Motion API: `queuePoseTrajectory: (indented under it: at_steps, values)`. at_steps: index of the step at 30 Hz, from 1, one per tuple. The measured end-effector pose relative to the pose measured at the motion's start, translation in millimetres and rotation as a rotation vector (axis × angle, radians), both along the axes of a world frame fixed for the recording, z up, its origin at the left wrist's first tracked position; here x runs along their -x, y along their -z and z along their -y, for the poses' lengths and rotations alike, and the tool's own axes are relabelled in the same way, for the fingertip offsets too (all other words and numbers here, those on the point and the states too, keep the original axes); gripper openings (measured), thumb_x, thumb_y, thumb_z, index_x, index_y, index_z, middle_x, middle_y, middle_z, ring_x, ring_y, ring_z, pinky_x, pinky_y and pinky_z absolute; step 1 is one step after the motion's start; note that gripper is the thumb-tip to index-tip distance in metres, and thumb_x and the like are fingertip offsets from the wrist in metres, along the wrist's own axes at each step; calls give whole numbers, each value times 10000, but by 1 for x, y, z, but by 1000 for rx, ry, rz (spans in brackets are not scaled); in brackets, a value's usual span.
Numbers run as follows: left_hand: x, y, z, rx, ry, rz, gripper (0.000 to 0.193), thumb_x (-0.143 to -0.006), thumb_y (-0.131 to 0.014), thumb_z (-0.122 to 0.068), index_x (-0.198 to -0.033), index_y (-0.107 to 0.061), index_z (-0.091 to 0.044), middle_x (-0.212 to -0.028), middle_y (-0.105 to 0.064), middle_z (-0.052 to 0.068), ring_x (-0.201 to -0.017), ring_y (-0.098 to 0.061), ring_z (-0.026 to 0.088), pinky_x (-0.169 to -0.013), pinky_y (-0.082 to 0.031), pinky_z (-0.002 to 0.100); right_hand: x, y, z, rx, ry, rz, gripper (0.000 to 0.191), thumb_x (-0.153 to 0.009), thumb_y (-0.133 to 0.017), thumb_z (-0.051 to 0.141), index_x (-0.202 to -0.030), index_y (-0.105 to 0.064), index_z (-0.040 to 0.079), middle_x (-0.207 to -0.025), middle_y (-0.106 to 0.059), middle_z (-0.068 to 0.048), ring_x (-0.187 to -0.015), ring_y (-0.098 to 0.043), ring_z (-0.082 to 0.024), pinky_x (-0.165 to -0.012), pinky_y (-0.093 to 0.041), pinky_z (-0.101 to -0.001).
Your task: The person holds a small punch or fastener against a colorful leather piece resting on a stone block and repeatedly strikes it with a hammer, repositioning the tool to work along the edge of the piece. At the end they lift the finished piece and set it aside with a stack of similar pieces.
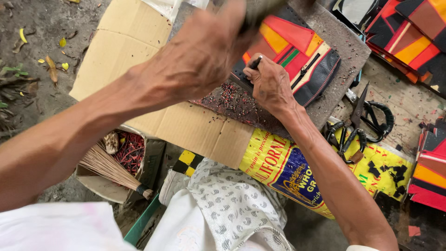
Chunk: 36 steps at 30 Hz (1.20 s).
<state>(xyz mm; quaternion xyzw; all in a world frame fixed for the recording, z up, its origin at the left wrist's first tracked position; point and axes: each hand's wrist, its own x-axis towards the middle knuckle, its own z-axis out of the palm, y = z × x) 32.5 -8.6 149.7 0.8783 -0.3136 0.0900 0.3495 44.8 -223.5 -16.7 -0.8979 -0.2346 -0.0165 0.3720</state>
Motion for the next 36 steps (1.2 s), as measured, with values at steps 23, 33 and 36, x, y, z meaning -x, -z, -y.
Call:
queuePoseTrajectory:
  at_steps: [23, 33, 36]
  values:
    - [11, 25, -17, -210, -94, -404, 383, -1046, -600, -344, -1009, -578, 37, -663, -596, 277, -614, -596, 483, -549, -451, 539, -2, 13, 19, -283, -37, -121, 99, -1103, -573, 62, -1084, -560, -34, -867, -646, -68, -799, -706, -125, -694, -626, -293]
    - [14, 14, -13, -125, -73, -363, 330, -1059, -602, -315, -1069, -585, 14, -642, -588, 248, -527, -609, 407, -494, -446, 496, 6, 2, 15, -162, -18, -23, 136, -1061, -652, 59, -968, -595, -23, -754, -629, -124, -700, -685, -185, -641, -550, -345]
    - [14, 15, -8, 11, 16, -205, 294, -1094, -611, -257, -1066, -578, 34, -659, -583, 237, -520, -596, 378, -493, -426, 482, 7, 4, 14, -147, -5, 0, 123, -1049, -661, 56, -987, -593, -27, -738, -595, -159, -641, -637, -234, -617, -508, -371]
